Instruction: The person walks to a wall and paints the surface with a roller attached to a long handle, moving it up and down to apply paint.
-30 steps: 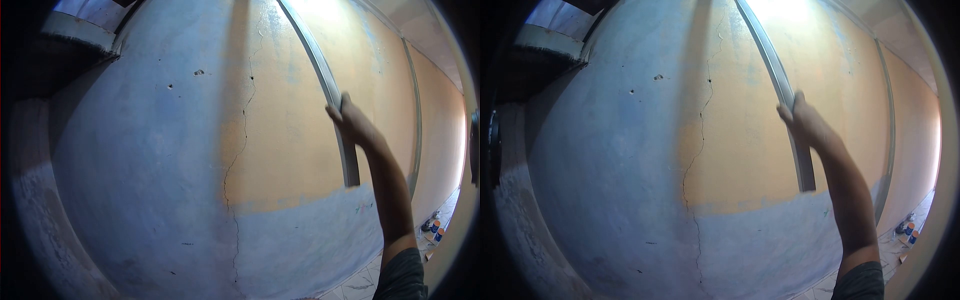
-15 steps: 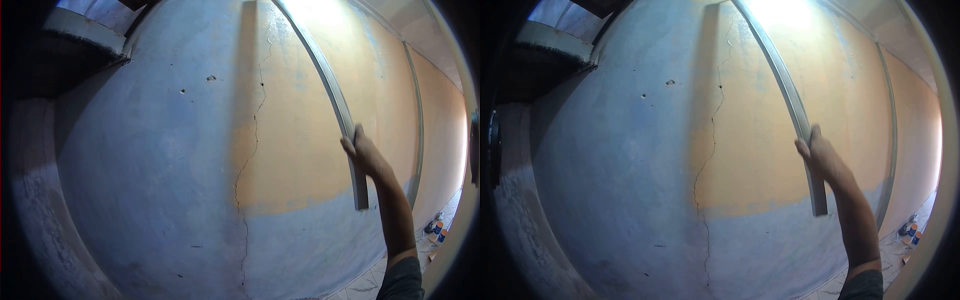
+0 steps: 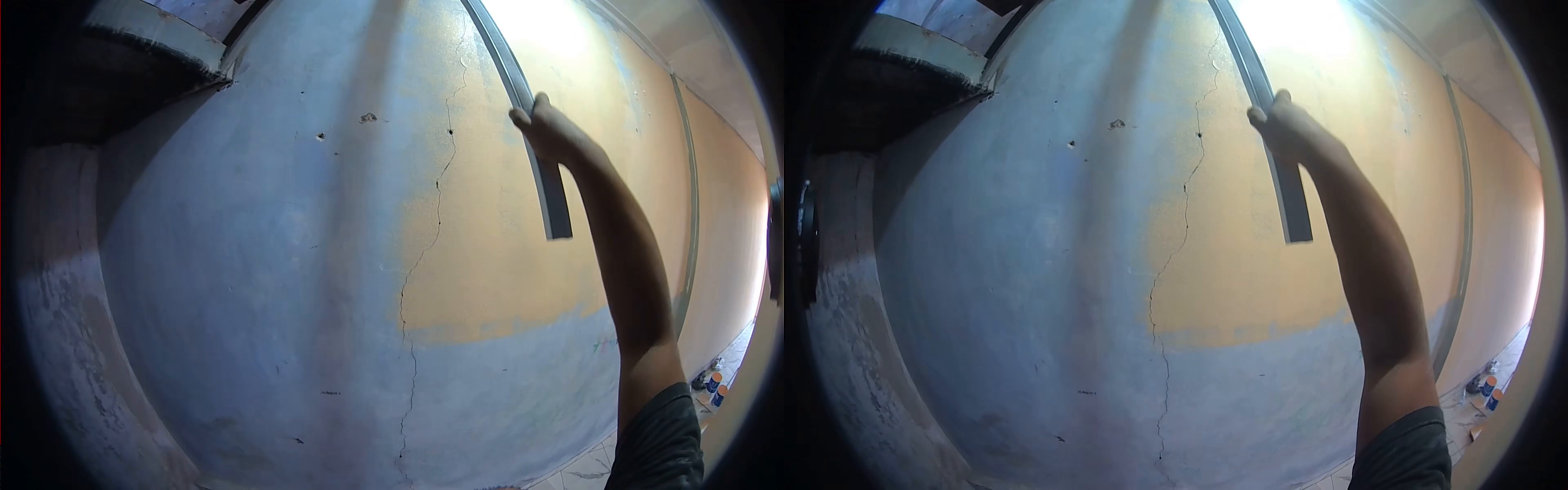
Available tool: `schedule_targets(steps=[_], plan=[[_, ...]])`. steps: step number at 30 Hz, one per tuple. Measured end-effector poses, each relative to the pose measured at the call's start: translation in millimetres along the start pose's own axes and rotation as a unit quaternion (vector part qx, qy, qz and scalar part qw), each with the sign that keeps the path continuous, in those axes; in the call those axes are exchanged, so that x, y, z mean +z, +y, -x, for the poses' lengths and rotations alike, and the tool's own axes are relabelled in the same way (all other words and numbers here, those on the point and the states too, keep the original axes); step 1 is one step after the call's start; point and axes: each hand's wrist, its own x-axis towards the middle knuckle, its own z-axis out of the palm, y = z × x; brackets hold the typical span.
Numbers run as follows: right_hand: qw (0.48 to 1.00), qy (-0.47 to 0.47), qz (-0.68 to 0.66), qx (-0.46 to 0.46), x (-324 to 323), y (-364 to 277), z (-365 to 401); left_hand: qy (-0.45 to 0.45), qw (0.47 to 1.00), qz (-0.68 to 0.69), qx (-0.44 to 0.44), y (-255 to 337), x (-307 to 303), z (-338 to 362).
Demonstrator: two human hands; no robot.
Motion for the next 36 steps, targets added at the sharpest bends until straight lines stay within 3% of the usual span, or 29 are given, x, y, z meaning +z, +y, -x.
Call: schedule_targets(steps=[13, 17, 29, 34, 36], plan=[[0.992, -0.055, -0.086, 0.071, 60.0, 63.7, 228.7, 0.003, 1.000, -0.003, 0.001, 3.0, -9.5, 4.9], [0.989, -0.072, -0.077, 0.100, 43.6, 44.0, 210.0, 0.004, 1.000, -0.005, 0.002, 3.5, -12.2, 7.5], [0.998, 0.004, -0.059, 0.016, 20.1, -19.9, 19.7, 0.010, 1.000, 0.003, 0.009, -1.1, -17.2, 15.2], [0.993, -0.050, -0.101, 0.037, 14.5, -20.6, 50.3, 0.014, 1.000, 0.002, 0.011, -2.0, -20.1, 19.6], [0.995, -0.014, -0.098, 0.019, 35.0, 1.6, 75.9, 0.013, 1.000, 0.000, 0.014, -1.3, -21.2, 20.1]])
